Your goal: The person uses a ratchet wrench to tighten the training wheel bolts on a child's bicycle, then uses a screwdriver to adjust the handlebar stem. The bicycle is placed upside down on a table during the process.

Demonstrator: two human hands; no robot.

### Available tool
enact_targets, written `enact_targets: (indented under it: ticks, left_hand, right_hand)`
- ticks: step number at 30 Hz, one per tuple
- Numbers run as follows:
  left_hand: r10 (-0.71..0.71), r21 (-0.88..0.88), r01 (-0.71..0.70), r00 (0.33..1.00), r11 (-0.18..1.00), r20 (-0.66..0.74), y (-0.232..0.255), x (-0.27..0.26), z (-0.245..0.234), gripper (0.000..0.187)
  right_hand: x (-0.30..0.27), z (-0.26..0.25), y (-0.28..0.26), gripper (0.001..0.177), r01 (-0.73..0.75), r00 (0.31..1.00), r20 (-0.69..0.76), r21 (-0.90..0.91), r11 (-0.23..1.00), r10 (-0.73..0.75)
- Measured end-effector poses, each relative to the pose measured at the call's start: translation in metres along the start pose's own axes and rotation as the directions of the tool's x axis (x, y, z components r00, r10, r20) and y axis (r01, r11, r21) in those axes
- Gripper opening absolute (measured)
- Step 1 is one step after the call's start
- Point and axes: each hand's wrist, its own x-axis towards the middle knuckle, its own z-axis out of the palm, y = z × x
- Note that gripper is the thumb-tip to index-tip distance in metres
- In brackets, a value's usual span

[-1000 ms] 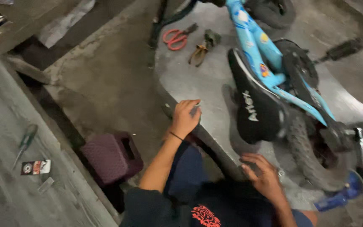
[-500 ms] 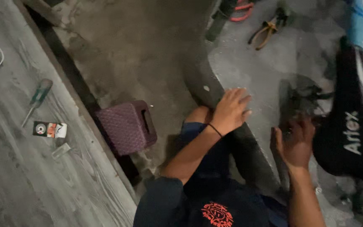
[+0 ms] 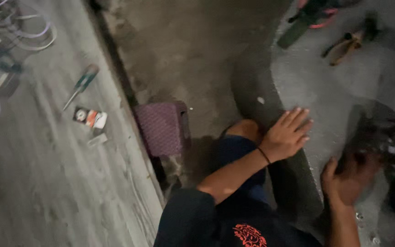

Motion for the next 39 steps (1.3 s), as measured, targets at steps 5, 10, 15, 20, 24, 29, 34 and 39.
enact_targets:
  ticks: [5,10,15,20,24,29,34,39]
  left_hand:
    - [-0.082,0.174,0.05,0.979,0.983,0.186,0.014,0.011,-0.001,0.057]
    - [-0.026,0.14,0.02,0.999,0.99,0.04,0.028,0.017,-0.022,0.052]
    - [-0.06,0.118,0.067,0.996,0.991,-0.063,-0.039,0.02,-0.1,0.016]
    - [-0.512,0.34,0.66,0.743,0.671,-0.431,-0.193,-0.047,-0.23,0.023]
    - [-0.361,0.441,0.795,0.59,0.415,-0.722,-0.304,-0.115,-0.317,0.055]
    - [-0.511,0.444,0.89,0.432,0.107,-0.743,-0.386,-0.185,-0.361,0.051]
    - [-0.639,0.496,0.868,0.388,0.01,-0.664,-0.398,-0.196,-0.353,0.013]
    - [-0.433,0.513,0.821,0.568,0.249,-0.7,-0.35,-0.157,-0.353,0.031]
  right_hand:
    - [-0.004,-0.002,0.002,0.056,0.045,0.999,-0.008,-0.036,0.998,-0.045]
    - [0.007,-0.025,-0.011,0.068,-0.067,0.995,0.084,0.189,0.98,0.052]
    - [-0.005,-0.016,-0.002,0.063,0.025,1.0,-0.016,-0.036,0.999,-0.025]
    - [-0.015,0.019,0.024,0.064,-0.002,1.0,0.016,0.003,1.0,0.002]
    - [-0.015,0.039,0.033,0.055,0.032,0.995,-0.089,-0.096,0.995,-0.04]
    - [-0.008,0.029,0.037,0.048,0.136,0.989,-0.072,0.058,0.989,-0.131]
    - [-0.003,0.012,0.009,0.039,0.055,0.996,-0.069,-0.051,0.997,-0.058]
    - [0.005,-0.011,-0.033,0.04,0.033,0.998,-0.049,-0.012,0.999,-0.033]
